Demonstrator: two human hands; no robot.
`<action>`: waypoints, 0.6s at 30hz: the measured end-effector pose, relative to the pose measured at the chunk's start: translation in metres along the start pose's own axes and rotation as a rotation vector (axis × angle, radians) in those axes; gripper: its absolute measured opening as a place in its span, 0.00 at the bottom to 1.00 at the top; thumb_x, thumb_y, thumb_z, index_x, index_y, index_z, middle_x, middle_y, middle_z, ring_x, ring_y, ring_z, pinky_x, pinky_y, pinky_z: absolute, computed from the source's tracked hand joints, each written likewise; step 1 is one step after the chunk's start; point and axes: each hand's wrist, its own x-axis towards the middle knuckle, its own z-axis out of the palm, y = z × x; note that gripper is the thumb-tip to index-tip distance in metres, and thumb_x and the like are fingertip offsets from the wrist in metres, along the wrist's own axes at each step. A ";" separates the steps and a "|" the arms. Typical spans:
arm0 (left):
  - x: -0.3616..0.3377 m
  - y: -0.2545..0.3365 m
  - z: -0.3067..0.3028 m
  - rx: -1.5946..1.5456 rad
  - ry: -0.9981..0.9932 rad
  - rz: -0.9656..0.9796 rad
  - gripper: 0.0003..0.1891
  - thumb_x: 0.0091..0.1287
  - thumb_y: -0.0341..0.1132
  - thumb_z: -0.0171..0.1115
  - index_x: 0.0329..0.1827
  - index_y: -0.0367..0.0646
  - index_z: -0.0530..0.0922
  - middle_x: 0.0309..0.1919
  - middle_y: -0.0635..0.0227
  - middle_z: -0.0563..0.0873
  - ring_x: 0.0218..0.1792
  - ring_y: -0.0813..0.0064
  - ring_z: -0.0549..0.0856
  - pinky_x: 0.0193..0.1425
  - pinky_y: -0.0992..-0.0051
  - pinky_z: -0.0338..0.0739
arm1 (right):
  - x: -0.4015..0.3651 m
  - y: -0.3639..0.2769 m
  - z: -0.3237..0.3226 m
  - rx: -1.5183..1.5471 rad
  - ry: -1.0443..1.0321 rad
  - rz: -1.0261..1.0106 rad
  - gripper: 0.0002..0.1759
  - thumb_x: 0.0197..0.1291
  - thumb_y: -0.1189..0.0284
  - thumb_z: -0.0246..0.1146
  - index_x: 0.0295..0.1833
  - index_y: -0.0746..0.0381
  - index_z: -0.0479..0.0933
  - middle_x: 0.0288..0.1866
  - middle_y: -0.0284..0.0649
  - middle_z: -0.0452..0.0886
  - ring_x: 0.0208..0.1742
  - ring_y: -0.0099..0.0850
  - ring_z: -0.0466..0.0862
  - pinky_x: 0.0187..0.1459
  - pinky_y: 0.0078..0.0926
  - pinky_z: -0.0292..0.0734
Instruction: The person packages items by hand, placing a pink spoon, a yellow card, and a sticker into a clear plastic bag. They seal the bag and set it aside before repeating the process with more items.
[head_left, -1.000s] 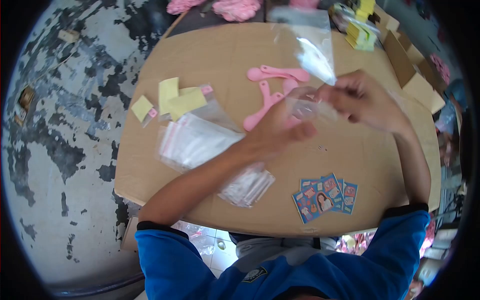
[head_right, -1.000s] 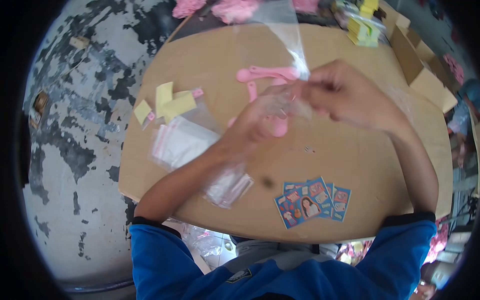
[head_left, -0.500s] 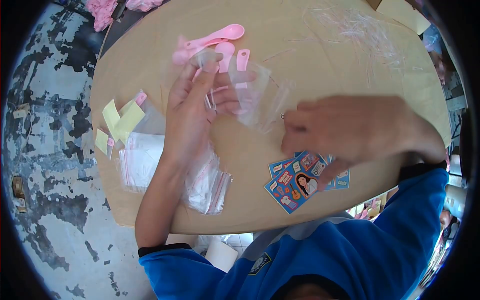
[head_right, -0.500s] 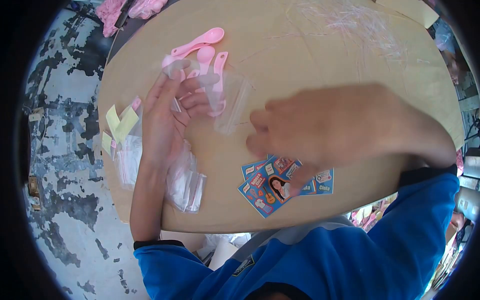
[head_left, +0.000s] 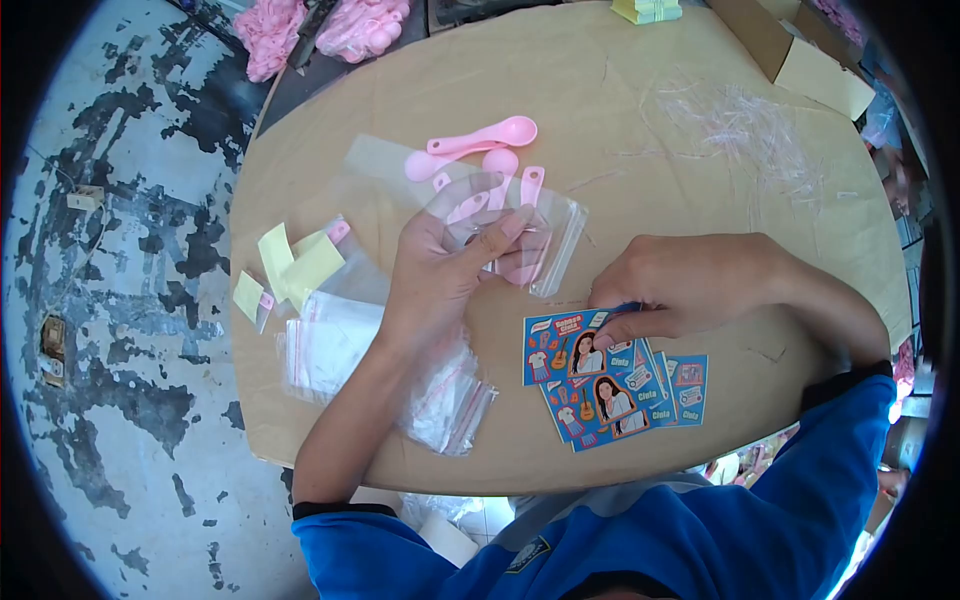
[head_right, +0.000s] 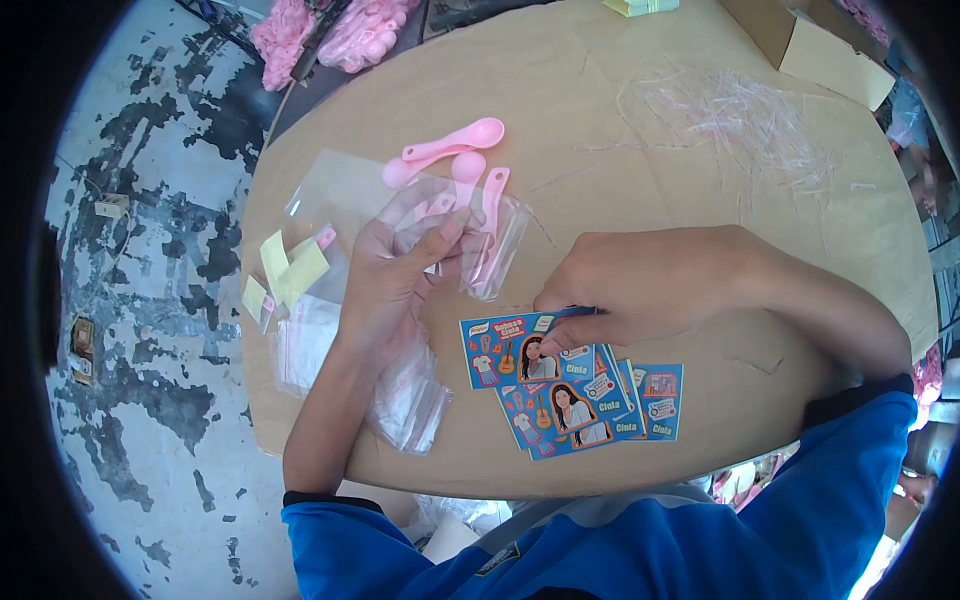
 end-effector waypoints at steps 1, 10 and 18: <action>0.000 0.001 0.000 -0.012 0.025 0.006 0.19 0.70 0.34 0.62 0.59 0.35 0.71 0.42 0.59 0.86 0.44 0.68 0.88 0.43 0.72 0.85 | -0.001 0.003 -0.004 0.063 0.020 0.023 0.16 0.68 0.63 0.61 0.42 0.68 0.79 0.27 0.42 0.81 0.29 0.34 0.83 0.30 0.31 0.75; 0.004 -0.006 -0.015 -0.114 0.163 0.160 0.18 0.70 0.35 0.63 0.58 0.36 0.72 0.44 0.60 0.85 0.45 0.70 0.87 0.47 0.73 0.84 | 0.004 0.037 -0.025 0.471 0.434 0.196 0.16 0.73 0.61 0.55 0.51 0.62 0.79 0.23 0.29 0.76 0.21 0.13 0.75 0.19 0.13 0.69; 0.002 -0.002 -0.008 -0.149 0.143 0.163 0.20 0.70 0.35 0.63 0.60 0.36 0.71 0.46 0.57 0.84 0.49 0.69 0.85 0.53 0.71 0.82 | 0.010 0.036 -0.013 0.480 0.649 0.184 0.18 0.73 0.58 0.56 0.53 0.61 0.79 0.25 0.27 0.76 0.22 0.13 0.73 0.19 0.13 0.66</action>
